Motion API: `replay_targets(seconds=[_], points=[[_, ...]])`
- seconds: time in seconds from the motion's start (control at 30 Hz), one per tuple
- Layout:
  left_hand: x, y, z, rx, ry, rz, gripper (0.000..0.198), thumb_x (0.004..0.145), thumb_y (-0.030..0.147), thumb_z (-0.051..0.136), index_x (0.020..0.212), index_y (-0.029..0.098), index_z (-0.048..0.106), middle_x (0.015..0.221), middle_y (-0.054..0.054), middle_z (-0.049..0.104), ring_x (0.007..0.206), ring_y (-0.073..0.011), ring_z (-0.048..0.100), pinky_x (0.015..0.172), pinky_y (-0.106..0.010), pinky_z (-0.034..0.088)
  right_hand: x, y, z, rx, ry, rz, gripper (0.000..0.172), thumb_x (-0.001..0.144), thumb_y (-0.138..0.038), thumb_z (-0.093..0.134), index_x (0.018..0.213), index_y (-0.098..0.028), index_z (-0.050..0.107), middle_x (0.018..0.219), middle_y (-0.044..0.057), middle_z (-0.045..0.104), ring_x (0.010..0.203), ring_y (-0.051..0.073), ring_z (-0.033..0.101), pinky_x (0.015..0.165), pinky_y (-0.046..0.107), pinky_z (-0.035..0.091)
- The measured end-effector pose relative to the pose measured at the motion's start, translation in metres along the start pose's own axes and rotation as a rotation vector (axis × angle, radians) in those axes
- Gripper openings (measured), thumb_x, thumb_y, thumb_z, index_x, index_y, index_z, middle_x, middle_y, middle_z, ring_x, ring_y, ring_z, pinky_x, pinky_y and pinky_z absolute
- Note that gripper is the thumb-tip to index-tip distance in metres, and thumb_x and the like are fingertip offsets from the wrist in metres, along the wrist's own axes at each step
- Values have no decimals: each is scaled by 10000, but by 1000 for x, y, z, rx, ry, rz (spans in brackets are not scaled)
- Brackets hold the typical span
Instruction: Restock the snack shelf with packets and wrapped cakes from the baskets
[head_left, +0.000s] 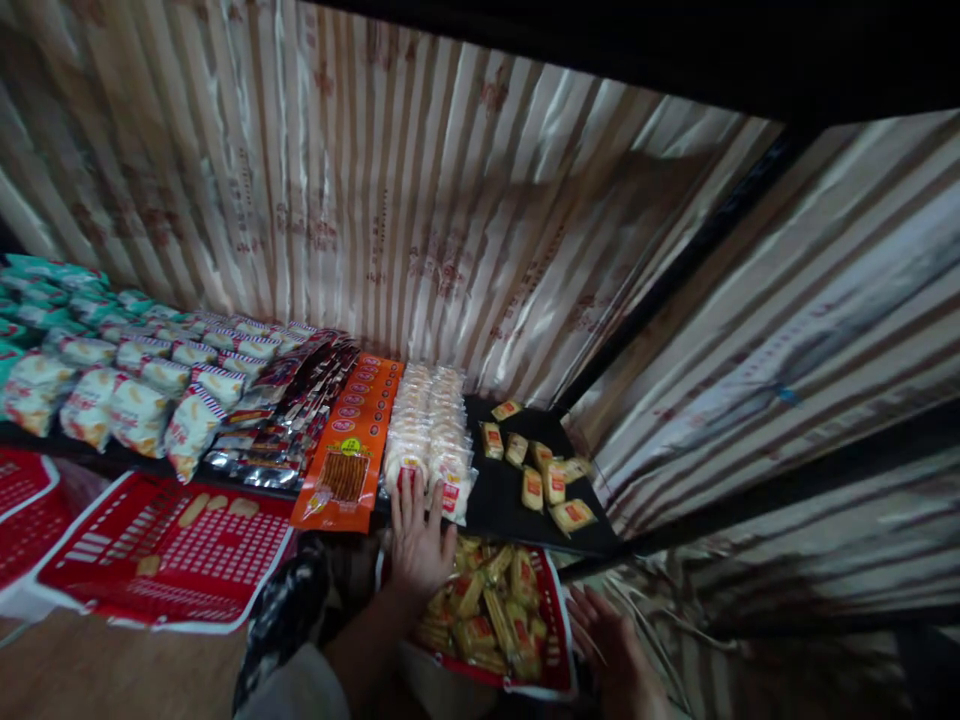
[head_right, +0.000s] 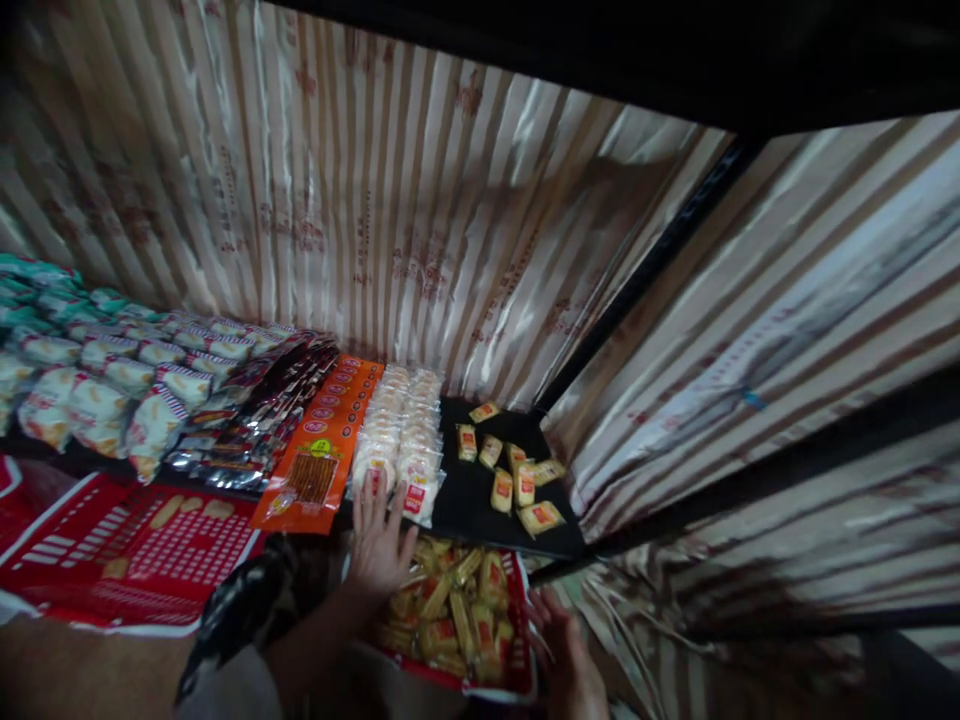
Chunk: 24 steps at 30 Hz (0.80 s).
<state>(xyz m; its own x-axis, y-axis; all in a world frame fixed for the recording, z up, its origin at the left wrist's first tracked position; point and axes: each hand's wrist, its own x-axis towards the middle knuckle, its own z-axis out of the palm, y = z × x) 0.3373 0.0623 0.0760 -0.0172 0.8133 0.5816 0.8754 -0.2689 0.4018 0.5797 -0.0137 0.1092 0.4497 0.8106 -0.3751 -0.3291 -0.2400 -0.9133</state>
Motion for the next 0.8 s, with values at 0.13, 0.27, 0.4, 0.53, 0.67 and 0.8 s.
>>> replay_targets(seconds=[0.13, 0.27, 0.4, 0.53, 0.67, 0.8], points=[[-15, 9, -15, -48, -100, 63, 576, 801, 135, 435, 1370, 126, 353, 1516, -145, 142, 1394, -314, -6, 1069, -538, 259, -10, -4, -16, 33, 36, -10, 538, 553, -670, 658, 886, -248, 686, 1050, 61, 686, 1120, 309, 549, 994, 469, 379], [-39, 18, -34, -92, -217, -8, 442, 800, 103, 398, 1224, 104, 522, 1491, -149, 240, 1399, -279, 77, 1061, -490, 311, -18, -6, -15, 64, 9, -55, 528, 550, -650, 671, 866, -227, 681, 946, 60, 707, 1007, 296, 609, 926, 446, 427], [-66, 26, -55, -138, -386, -69, 389, 790, 109, 403, 1126, 138, 598, 1434, -122, 373, 1360, -254, 258, 1071, -461, 326, -30, -2, -8, 91, -56, -60, 509, 569, -612, 689, 875, -205, 676, 930, 61, 709, 944, 265, 629, 874, 399, 454], [-91, 36, -78, -210, -662, -109, 398, 796, 147, 396, 1139, 128, 597, 1349, -123, 488, 1265, -221, 429, 1055, -376, 363, -47, 5, -4, 90, -113, -55, 502, 589, -590, 692, 884, -185, 675, 905, 66, 710, 897, 253, 641, 813, 371, 481], [-113, 50, -95, -284, -811, -95, 415, 783, 156, 406, 1154, 145, 589, 1327, -98, 516, 1230, -194, 468, 1044, -326, 366, -61, 11, -10, 89, -143, -68, 483, 585, -555, 713, 879, -173, 680, 865, 57, 712, 860, 238, 647, 756, 331, 498], [-126, 57, -104, -329, -873, -93, 414, 786, 177, 417, 1161, 136, 588, 1311, -102, 531, 1217, -184, 478, 1046, -303, 348, -67, 14, -21, 75, -131, -80, 449, 572, -514, 728, 860, -172, 690, 834, 49, 716, 784, 224, 653, 717, 328, 509]])
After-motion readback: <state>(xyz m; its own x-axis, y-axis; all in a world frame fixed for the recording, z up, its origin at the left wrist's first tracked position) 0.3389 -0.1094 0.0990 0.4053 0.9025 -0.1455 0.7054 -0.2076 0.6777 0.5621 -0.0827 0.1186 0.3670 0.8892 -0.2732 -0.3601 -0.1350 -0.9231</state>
